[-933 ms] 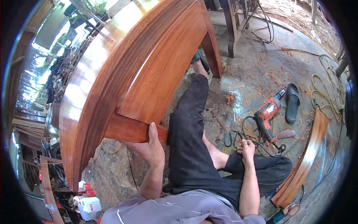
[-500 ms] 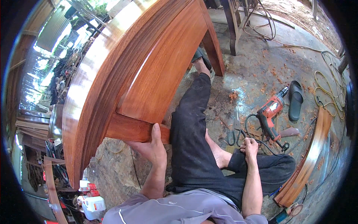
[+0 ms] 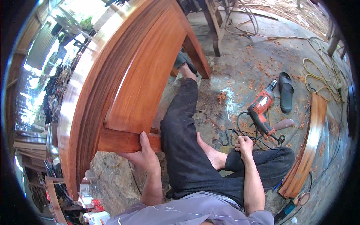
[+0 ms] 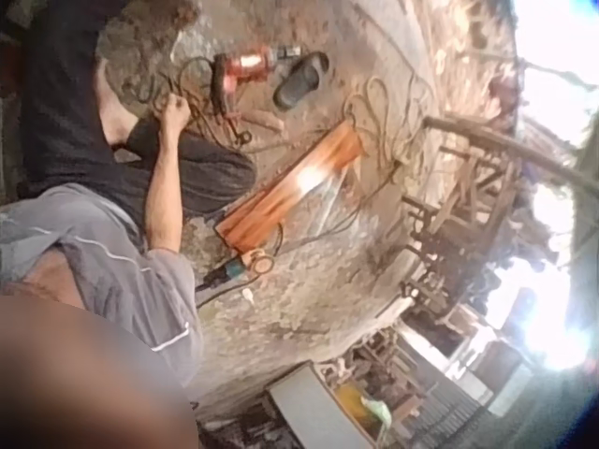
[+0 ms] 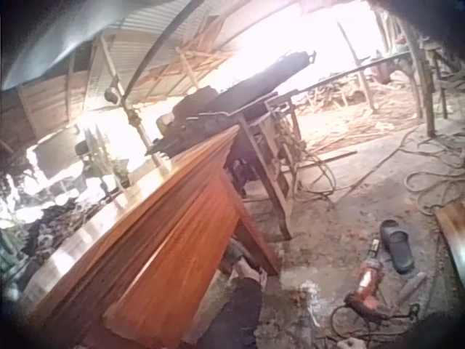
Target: Drill holes for hinge installation on a wooden furniture piece.
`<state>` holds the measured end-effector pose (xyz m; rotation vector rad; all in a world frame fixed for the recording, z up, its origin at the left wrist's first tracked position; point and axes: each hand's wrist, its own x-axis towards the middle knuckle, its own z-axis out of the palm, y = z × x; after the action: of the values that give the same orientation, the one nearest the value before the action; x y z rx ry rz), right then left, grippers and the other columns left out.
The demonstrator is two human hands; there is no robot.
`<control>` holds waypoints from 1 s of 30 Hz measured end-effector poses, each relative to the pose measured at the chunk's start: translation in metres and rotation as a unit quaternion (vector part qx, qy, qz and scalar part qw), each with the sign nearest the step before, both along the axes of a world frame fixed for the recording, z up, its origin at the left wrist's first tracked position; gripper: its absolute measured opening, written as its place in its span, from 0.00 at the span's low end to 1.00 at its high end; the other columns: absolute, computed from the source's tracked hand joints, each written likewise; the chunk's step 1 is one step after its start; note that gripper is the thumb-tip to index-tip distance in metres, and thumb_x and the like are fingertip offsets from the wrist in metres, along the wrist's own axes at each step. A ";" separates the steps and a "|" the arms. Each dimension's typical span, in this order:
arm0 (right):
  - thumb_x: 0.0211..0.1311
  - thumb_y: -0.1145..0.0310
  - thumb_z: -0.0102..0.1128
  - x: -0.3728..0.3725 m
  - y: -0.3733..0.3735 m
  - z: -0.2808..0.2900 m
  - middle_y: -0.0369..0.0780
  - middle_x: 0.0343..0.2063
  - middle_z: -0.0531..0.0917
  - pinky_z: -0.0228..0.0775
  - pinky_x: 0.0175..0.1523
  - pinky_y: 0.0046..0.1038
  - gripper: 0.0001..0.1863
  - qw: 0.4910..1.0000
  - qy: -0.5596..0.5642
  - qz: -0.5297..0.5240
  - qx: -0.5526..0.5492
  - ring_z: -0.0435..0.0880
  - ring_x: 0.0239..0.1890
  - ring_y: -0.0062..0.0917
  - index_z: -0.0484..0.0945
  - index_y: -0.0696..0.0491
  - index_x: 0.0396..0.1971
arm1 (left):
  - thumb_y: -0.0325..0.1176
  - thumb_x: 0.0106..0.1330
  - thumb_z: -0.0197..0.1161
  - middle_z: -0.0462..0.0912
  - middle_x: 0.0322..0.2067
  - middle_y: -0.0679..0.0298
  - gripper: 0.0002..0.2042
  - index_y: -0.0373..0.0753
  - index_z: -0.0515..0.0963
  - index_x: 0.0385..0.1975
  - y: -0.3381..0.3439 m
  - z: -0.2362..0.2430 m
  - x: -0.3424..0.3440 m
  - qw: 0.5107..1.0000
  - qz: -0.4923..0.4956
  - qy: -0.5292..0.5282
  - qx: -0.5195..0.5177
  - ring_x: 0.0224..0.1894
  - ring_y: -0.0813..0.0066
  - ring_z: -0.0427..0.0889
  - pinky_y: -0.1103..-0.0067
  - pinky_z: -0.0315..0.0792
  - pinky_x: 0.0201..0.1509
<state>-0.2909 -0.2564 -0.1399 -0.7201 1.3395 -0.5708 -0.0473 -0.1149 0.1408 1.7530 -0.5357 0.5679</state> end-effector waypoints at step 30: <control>0.60 0.62 0.61 0.041 -0.040 0.045 0.52 0.27 0.86 0.77 0.44 0.43 0.14 0.864 0.068 0.393 -0.308 0.87 0.34 0.47 0.82 0.59 0.33 | 0.32 0.65 0.68 0.59 0.69 0.47 0.41 0.34 0.47 0.71 -0.008 -0.016 0.006 0.998 0.026 -0.018 -0.055 0.67 0.55 0.66 0.61 0.65 0.71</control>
<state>-0.2502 -0.2964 -0.0949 -1.7532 0.8472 -0.2649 -0.0408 -0.1227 0.1249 1.6585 -0.4769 0.6541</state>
